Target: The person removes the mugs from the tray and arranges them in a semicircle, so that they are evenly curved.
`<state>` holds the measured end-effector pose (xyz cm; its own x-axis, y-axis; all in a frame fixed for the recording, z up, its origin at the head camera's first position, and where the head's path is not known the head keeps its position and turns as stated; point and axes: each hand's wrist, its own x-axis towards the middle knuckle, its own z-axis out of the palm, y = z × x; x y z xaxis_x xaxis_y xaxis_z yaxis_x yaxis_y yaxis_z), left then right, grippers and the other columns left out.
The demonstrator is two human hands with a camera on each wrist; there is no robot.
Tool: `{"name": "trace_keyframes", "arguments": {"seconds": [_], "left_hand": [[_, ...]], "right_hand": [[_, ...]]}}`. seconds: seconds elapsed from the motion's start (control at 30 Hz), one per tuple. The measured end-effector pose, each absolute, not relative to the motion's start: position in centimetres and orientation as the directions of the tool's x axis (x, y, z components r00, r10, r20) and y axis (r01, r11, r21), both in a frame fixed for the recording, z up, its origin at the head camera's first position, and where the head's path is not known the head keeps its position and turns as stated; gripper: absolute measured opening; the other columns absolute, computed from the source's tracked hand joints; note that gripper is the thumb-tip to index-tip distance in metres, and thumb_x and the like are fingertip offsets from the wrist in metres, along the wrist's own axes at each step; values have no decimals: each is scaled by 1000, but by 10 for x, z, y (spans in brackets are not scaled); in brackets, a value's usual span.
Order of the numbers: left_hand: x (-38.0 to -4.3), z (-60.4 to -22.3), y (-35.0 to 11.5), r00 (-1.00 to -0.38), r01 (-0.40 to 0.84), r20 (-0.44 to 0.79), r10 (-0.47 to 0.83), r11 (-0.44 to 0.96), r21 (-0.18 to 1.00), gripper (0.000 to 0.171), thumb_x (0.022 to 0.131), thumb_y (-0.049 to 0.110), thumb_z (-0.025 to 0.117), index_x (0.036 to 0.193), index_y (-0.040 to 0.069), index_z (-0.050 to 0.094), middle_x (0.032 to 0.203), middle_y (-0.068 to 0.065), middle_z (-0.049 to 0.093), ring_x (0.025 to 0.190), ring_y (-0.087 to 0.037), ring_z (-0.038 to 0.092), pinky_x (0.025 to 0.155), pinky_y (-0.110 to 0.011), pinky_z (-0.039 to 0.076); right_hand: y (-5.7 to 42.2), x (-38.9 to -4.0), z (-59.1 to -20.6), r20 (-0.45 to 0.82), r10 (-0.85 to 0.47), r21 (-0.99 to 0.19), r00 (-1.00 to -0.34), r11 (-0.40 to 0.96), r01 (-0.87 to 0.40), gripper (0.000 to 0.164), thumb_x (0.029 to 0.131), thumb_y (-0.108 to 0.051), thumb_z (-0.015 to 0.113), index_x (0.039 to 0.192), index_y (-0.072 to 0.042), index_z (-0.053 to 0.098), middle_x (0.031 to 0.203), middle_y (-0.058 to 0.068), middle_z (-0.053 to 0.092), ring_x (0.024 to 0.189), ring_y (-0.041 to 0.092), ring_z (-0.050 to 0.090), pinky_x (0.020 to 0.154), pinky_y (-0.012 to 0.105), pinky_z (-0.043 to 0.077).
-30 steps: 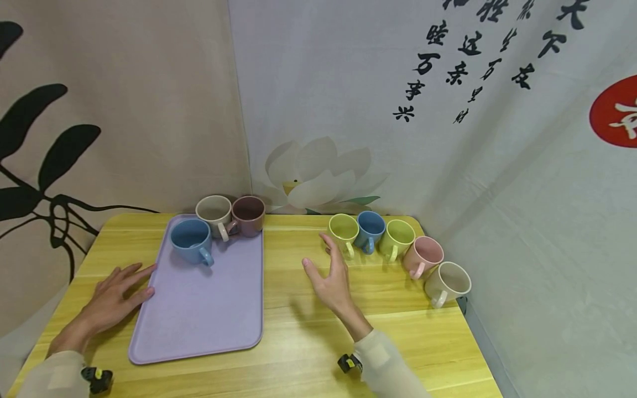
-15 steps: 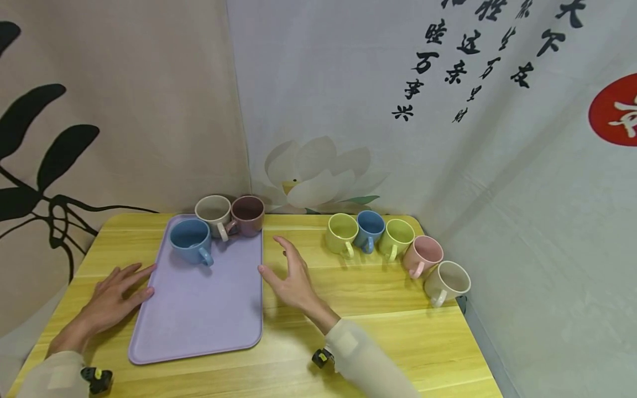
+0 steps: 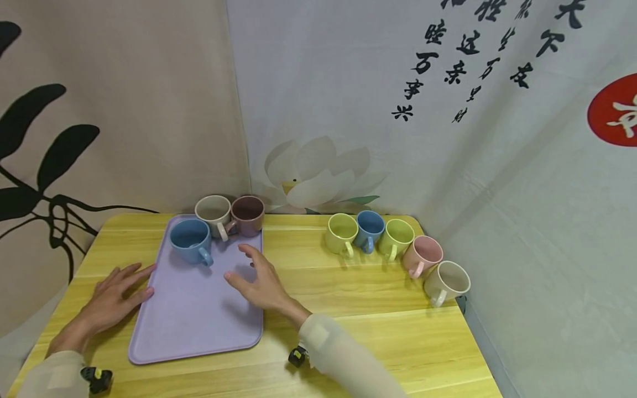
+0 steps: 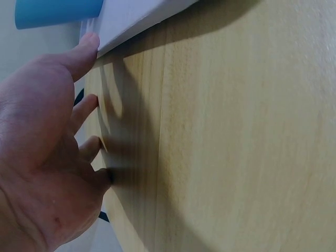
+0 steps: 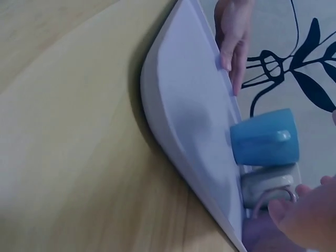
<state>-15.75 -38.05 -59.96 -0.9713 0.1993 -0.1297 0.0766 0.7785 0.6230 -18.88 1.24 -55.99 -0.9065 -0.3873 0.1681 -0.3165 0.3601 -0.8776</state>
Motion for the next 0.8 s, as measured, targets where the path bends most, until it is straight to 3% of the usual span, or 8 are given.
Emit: {"name": "trace_keyframes", "arguments": {"seconds": [0.37, 0.5, 0.8], "left_hand": [[-158, -599, -380, -972, 87, -120, 204, 778, 622, 74, 118, 44, 58, 175, 3, 34, 175, -50, 16, 158, -84, -6, 122, -96, -12], [-158, -600, -379, -972, 84, -121, 202, 778, 623, 73, 118, 44, 58, 175, 4, 34, 175, -49, 16, 159, -84, -6, 122, -96, -13], [-157, -600, -380, -972, 80, -124, 199, 777, 624, 73, 118, 44, 58, 175, 4, 34, 176, -49, 15, 158, -84, -6, 122, -97, -13]], "right_hand": [[-26, -191, -562, 58, -451, -916, -890, 332, -227, 71, 108, -39, 77, 169, -17, 48, 169, 13, 60, 154, 31, 63, 127, 39, 55], [-34, -193, -560, 34, -457, -907, -889, 359, -219, 70, 108, -39, 76, 168, -14, 50, 167, 9, 63, 148, 32, 68, 124, 39, 57], [-48, -201, -557, -52, -434, -934, -899, 339, -110, 56, 107, -34, 79, 157, -15, 63, 157, 1, 71, 142, 27, 73, 114, 25, 60]]}}
